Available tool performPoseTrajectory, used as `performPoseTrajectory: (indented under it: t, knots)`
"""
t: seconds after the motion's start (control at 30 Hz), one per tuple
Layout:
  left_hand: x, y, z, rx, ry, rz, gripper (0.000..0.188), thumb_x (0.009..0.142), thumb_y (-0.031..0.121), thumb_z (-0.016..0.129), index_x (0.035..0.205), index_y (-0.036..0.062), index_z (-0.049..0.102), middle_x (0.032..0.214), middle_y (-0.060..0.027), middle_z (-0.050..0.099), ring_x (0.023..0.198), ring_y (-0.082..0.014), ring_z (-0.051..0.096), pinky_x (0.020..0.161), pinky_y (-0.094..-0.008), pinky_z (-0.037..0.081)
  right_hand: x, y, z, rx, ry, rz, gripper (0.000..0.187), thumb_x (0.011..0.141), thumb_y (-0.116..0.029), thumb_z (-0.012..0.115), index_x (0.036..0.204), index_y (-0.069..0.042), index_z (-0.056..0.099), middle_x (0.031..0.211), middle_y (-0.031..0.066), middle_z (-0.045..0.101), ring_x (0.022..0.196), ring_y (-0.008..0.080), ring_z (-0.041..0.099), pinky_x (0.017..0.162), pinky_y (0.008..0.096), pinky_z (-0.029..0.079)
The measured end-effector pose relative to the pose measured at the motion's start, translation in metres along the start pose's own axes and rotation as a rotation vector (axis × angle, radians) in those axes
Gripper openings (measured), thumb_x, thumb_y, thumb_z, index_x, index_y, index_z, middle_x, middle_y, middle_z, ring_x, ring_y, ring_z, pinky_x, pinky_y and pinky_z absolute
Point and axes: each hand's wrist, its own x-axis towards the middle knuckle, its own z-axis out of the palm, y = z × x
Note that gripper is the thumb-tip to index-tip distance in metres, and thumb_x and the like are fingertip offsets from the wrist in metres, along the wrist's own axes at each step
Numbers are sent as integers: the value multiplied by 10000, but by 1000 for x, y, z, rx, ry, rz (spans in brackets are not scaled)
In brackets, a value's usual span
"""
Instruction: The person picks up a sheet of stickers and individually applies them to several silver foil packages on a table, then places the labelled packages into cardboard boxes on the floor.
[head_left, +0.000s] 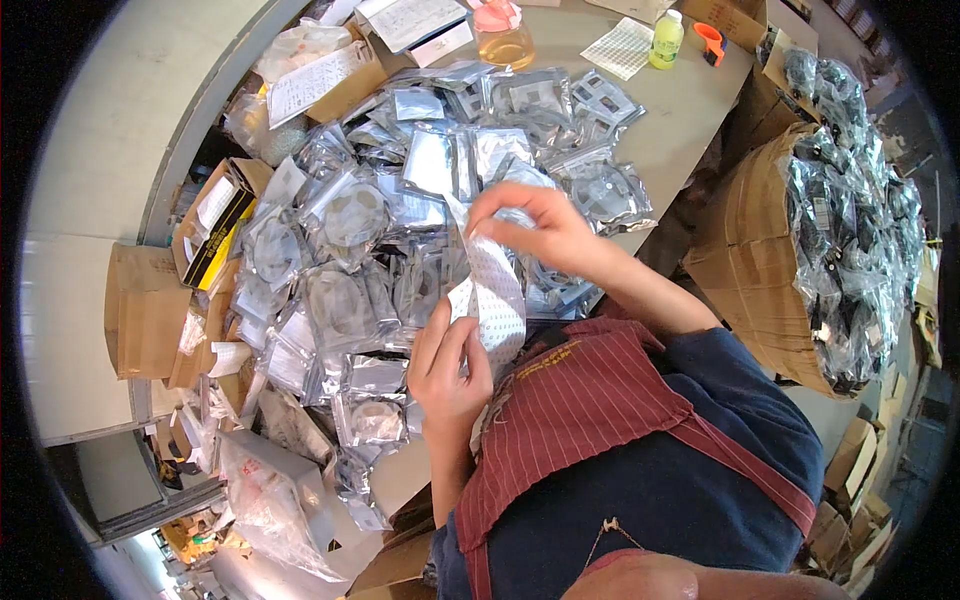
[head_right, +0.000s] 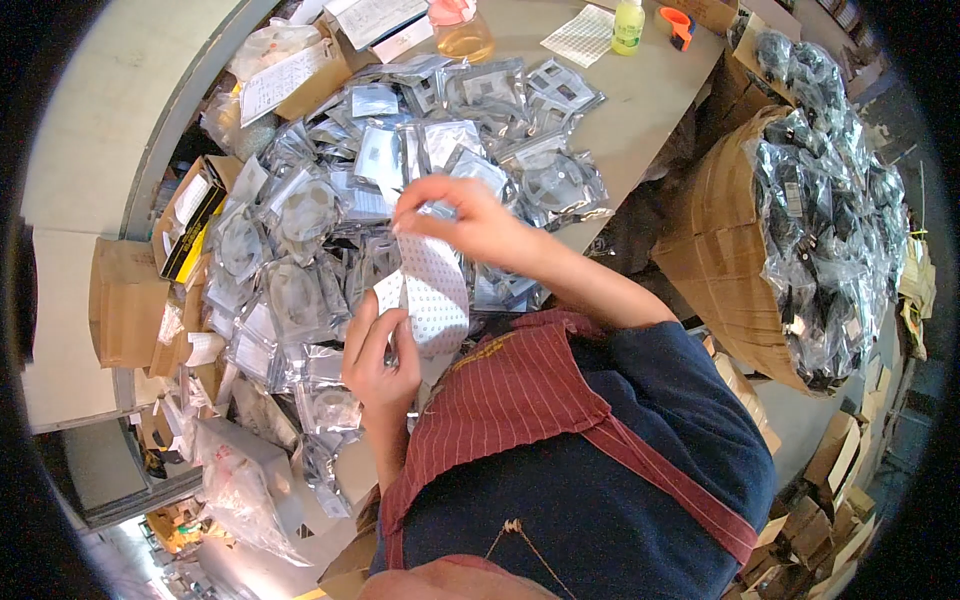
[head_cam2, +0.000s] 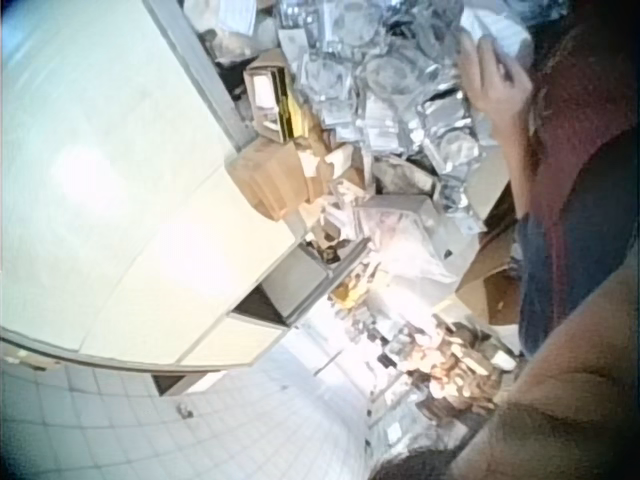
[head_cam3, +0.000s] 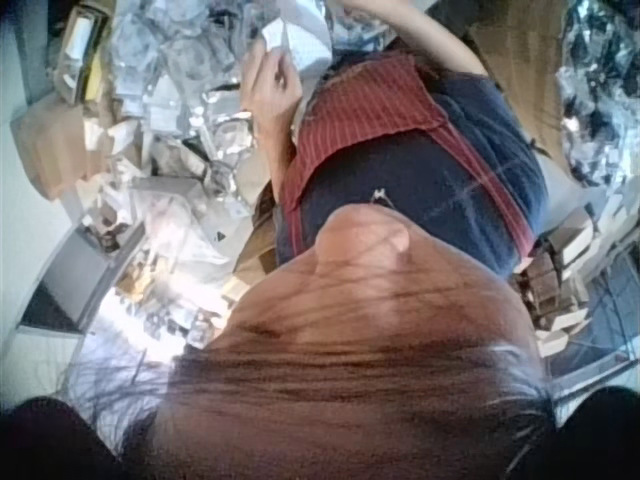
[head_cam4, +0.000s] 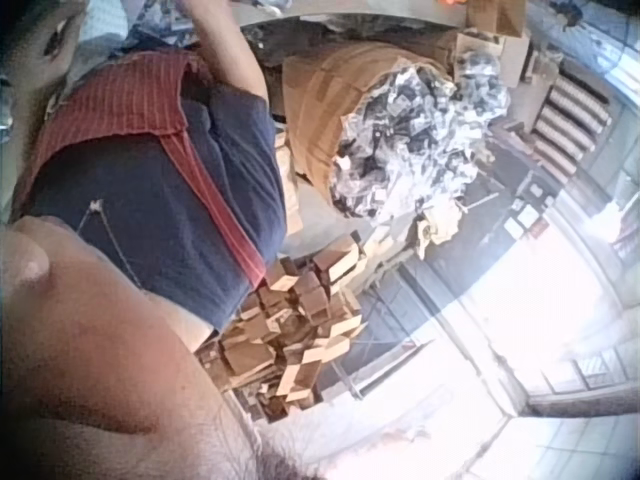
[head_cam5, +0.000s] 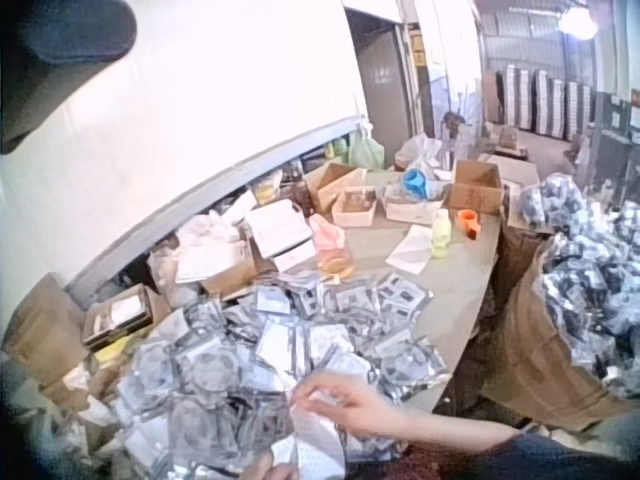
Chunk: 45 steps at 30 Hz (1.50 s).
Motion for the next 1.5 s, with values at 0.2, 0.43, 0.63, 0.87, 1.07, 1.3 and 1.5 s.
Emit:
performPoseTrajectory:
  t: [0.2,0.43,0.63,0.87,1.07,1.3,1.5]
  knots:
    - [-9,-11,1,-100,55,-129,133,769,-59,698,898,-25,701,1122,-198,695,772,-185,652,602,-274,493,-30,52,-88,-1032,253,-211,91,852,-86,674,920,-31,649,957,99,673,986,307,612,928,422,454]
    - [-12,-15,2,-157,123,-183,141,764,-50,703,903,-25,704,1118,-188,696,719,-133,614,548,-234,446,-59,91,-139,-1619,-17,-237,187,762,-57,611,948,-35,619,1007,97,624,1071,275,569,1036,469,383]
    - [-13,-18,3,-179,159,-192,126,774,-46,702,900,-40,693,1122,-202,684,706,-133,591,595,-230,456,-78,88,-145,-1517,-203,-228,204,759,-82,613,954,-46,660,1061,74,634,1107,280,566,1059,487,371]
    - [-17,-15,0,-236,150,-323,114,800,-64,687,912,-44,678,1173,-237,659,852,-207,665,664,-268,519,-90,78,-164,-1347,225,282,441,859,-374,704,1193,-92,643,1190,136,595,1123,356,554,995,469,428]
    - [-20,-16,2,-188,225,-223,131,790,-75,688,916,-48,670,1163,-247,659,862,-227,666,665,-263,517,-94,88,-144,-1432,301,523,980,677,-545,838,1323,80,448,1188,277,580,1131,422,557,967,479,446]
    - [-33,-22,-13,-155,318,-253,128,792,-60,700,916,-37,676,1153,-244,663,890,-233,665,696,-256,515,-74,69,-145,-182,443,505,523,755,-135,789,1183,92,593,1029,179,701,943,260,685,845,377,521]
    - [-55,-33,-15,-194,422,-341,148,804,-28,721,951,-10,709,1123,-143,690,801,-154,652,680,-247,508,-55,24,-124,259,477,543,604,752,-189,706,1285,55,563,1150,146,650,997,252,651,895,372,533]
